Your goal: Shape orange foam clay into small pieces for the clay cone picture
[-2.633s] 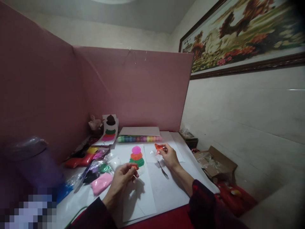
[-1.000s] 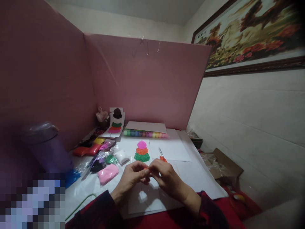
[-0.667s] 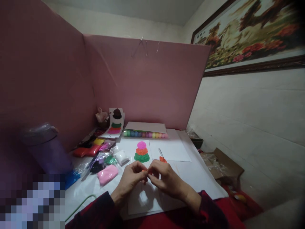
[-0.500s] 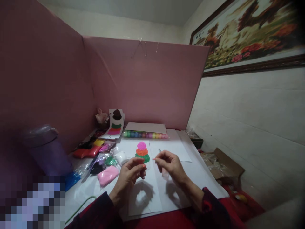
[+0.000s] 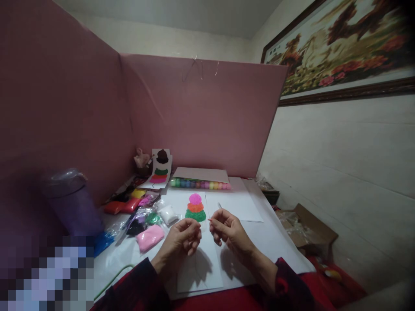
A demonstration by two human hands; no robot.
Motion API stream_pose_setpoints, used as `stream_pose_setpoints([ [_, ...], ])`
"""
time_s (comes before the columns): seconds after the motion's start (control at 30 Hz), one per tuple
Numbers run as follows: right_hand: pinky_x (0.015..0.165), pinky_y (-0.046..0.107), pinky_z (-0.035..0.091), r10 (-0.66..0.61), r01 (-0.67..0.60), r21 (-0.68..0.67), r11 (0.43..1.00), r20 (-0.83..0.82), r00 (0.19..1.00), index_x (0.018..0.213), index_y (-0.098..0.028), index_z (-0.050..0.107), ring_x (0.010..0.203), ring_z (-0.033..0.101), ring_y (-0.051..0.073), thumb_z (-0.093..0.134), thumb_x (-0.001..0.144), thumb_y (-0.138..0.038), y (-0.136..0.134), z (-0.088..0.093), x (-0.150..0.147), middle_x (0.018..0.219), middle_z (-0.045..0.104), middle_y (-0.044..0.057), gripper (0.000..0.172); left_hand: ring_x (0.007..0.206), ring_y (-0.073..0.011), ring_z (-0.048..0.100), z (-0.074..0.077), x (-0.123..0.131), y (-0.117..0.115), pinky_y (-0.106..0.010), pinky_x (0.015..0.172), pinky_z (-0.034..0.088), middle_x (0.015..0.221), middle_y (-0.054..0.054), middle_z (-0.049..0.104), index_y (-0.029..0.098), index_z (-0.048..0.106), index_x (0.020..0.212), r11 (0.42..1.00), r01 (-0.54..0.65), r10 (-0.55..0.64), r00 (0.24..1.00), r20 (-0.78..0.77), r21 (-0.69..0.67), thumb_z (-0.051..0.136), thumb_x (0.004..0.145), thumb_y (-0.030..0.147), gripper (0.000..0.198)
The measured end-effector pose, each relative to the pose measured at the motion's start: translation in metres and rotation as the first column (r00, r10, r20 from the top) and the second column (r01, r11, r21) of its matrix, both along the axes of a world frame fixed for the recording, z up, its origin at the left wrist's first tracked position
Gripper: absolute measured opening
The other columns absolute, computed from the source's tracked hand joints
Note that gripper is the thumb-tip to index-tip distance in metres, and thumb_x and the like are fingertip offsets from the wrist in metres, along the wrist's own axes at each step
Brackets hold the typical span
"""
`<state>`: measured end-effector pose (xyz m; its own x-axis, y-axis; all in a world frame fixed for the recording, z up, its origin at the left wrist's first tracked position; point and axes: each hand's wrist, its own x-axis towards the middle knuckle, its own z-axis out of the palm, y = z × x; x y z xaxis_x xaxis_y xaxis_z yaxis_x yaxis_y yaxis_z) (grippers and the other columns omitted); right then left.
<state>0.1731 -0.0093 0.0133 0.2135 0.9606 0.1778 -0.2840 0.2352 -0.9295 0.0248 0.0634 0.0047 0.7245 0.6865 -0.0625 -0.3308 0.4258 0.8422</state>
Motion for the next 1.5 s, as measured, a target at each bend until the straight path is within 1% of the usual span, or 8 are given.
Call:
stream_pose_setpoints([
  [0.17, 0.035, 0.015, 0.036, -0.053, 0.053, -0.006, 0.999, -0.005, 0.999, 0.089, -0.015, 0.058, 0.042, 0.045, 0.005, 0.064, 0.077, -0.042, 0.004, -0.003, 0.004, 0.064, 0.056, -0.002, 0.031, 0.061, -0.0104, 0.058, -0.001, 0.001, 0.002, -0.015, 0.045, 0.041, 0.081, -0.011, 0.066, 0.007, 0.063, 0.092, 1.000, -0.001, 0.001, 0.996, 0.089, 0.003, 0.075, 0.065, 0.022, 0.033],
  [0.4, 0.027, 0.014, 0.030, -0.073, 0.076, -0.027, 0.997, 0.104, 0.992, 0.083, -0.014, 0.057, 0.032, 0.041, 0.004, 0.068, 0.071, -0.046, 0.006, -0.006, 0.012, 0.053, 0.055, -0.004, 0.037, 0.030, -0.0032, 0.040, 0.000, 0.002, 0.001, -0.014, 0.028, 0.023, 0.055, 0.000, 0.057, 0.010, 0.060, 0.084, 1.000, 0.002, -0.002, 1.000, -0.003, -0.002, 0.063, 0.076, 0.039, 0.030],
  [0.57, 0.024, 0.012, 0.024, -0.173, 0.174, 0.009, 0.985, 0.160, 0.972, 0.069, -0.014, 0.057, 0.027, 0.032, 0.002, 0.064, 0.076, -0.045, 0.004, -0.004, 0.016, 0.045, 0.048, -0.007, 0.033, 0.043, -0.0035, 0.047, 0.008, -0.006, 0.003, -0.012, 0.036, 0.030, 0.060, 0.003, 0.055, 0.015, 0.055, 0.073, 0.971, -0.236, 0.238, 0.971, 0.032, -0.044, 0.073, 0.068, 0.031, 0.025],
  [0.8, 0.031, 0.017, 0.042, -0.211, 0.208, 0.037, 0.978, 0.152, 0.966, 0.088, -0.014, 0.062, 0.047, 0.055, 0.011, 0.072, 0.067, -0.036, 0.005, -0.001, 0.014, 0.063, 0.059, 0.000, 0.032, 0.061, -0.0087, 0.055, 0.012, -0.009, 0.011, -0.016, 0.050, 0.042, 0.077, -0.005, 0.063, 0.010, 0.065, 0.097, 0.965, -0.255, 0.257, 0.966, -0.014, 0.058, 0.078, 0.060, 0.018, 0.040],
  [0.93, 0.031, 0.016, 0.037, -0.228, 0.221, 0.057, 0.974, 0.224, 0.948, 0.077, -0.012, 0.065, 0.039, 0.049, 0.007, 0.066, 0.074, -0.035, 0.002, 0.001, 0.012, 0.055, 0.055, -0.002, 0.023, 0.062, -0.0078, 0.054, 0.015, -0.013, 0.017, -0.016, 0.051, 0.041, 0.080, -0.005, 0.064, 0.011, 0.068, 0.092, 0.915, -0.388, 0.382, 0.921, 0.078, 0.110, 0.076, 0.064, 0.022, 0.032],
  [1.1, 0.036, 0.018, 0.042, -0.156, 0.138, 0.093, 0.986, 0.228, 0.961, 0.086, -0.014, 0.065, 0.042, 0.049, 0.008, 0.068, 0.071, -0.023, 0.001, -0.003, 0.003, 0.053, 0.053, -0.005, 0.018, 0.052, -0.0071, 0.051, 0.013, -0.009, 0.010, -0.017, 0.046, 0.038, 0.066, -0.002, 0.062, 0.011, 0.067, 0.095, 0.967, -0.222, 0.226, 0.974, -0.022, 0.122, 0.078, 0.062, 0.024, 0.037],
  [1.23, 0.042, 0.021, 0.046, -0.163, 0.132, 0.119, 0.984, 0.309, 0.937, 0.075, -0.015, 0.064, 0.052, 0.054, 0.012, 0.067, 0.069, -0.017, -0.002, -0.005, -0.007, 0.062, 0.058, -0.001, 0.007, 0.053, -0.0124, 0.058, 0.006, -0.002, 0.004, -0.019, 0.042, 0.040, 0.065, -0.003, 0.063, 0.012, 0.066, 0.075, 0.975, -0.122, 0.146, 0.982, -0.119, 0.188, 0.078, 0.059, 0.029, 0.026],
  [1.5, 0.058, 0.024, 0.043, -0.297, 0.068, 0.326, 0.943, 0.728, 0.617, 0.070, -0.017, 0.061, 0.061, 0.054, 0.014, 0.060, 0.075, -0.006, -0.012, -0.001, -0.009, 0.066, 0.059, 0.001, 0.012, 0.046, -0.0096, 0.052, 0.007, -0.003, -0.006, -0.018, 0.039, 0.038, 0.056, -0.001, 0.055, 0.009, 0.069, 0.077, 0.959, 0.168, -0.110, 0.962, -0.248, 0.227, 0.069, 0.069, 0.042, 0.034],
])
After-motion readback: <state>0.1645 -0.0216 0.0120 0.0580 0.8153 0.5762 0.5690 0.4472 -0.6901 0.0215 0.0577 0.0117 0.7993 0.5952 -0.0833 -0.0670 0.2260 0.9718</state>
